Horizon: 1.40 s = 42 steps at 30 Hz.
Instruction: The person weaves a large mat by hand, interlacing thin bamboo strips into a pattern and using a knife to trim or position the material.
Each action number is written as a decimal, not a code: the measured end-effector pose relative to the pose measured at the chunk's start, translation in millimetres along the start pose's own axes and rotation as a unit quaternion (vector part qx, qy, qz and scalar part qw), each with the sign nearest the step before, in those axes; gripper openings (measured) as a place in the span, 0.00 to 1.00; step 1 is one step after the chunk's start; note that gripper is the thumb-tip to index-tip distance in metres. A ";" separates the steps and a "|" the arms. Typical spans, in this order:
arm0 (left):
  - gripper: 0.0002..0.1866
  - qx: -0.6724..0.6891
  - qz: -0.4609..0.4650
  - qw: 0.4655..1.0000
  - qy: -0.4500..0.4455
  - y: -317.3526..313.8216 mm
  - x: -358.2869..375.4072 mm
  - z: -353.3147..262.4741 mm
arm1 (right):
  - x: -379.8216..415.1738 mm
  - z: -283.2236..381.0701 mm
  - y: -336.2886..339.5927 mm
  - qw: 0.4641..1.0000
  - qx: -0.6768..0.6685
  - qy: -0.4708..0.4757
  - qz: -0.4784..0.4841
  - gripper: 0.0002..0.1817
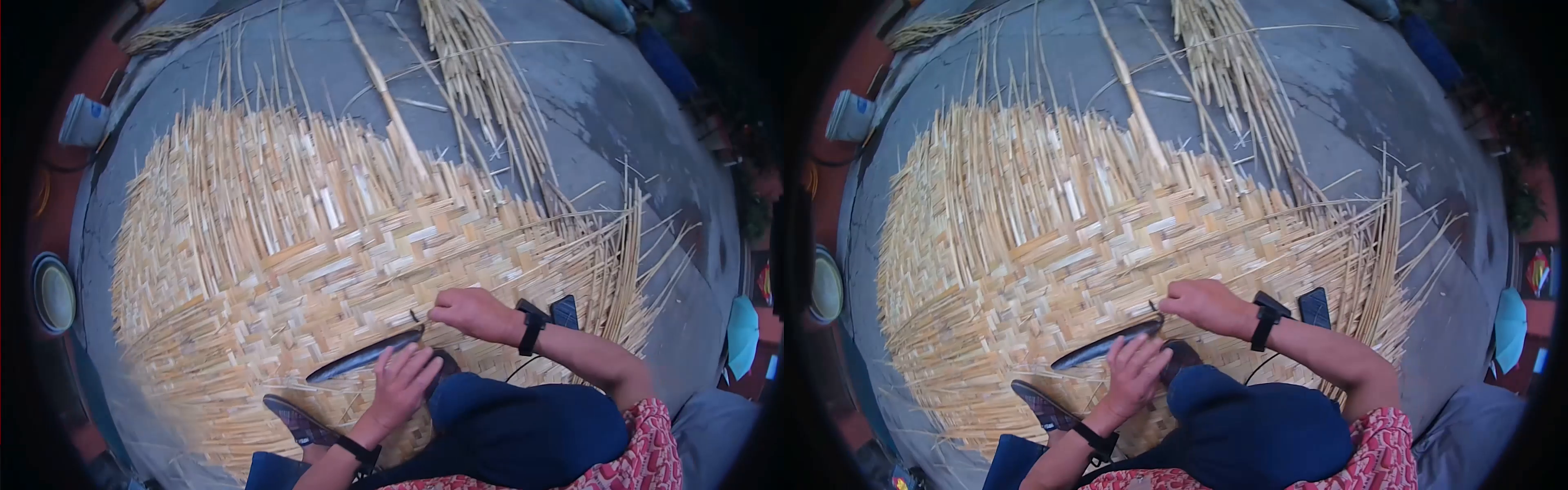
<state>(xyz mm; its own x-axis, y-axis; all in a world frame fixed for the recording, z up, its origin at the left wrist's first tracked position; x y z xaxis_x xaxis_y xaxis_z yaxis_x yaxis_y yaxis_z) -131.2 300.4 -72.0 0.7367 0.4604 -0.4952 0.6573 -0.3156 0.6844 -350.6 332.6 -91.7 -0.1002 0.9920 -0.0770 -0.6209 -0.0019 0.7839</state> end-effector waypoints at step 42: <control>0.10 0.518 -0.062 0.575 0.630 -61.5 -14.0 102.6 | -6.8 -5.8 -29.6 0.778 -0.491 -0.392 -0.021 0.07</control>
<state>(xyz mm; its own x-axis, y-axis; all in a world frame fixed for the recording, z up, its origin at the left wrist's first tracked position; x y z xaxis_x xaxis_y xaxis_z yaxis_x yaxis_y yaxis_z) -165.7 228.2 -162.1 0.4033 0.5624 0.7218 0.9150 -0.2408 -0.3235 -336.0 325.2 -118.0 0.2020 0.7651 0.6113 -0.9438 0.3187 -0.0870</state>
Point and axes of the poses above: each hand's wrist, its own x-axis away from the middle knuckle, its own y-axis out of the back of the hand, z = x × y, the point moved 3 cm from there along -x, towards the middle knuckle, and after that the axes turned 10 degrees about -z, right-handed, at the moved point
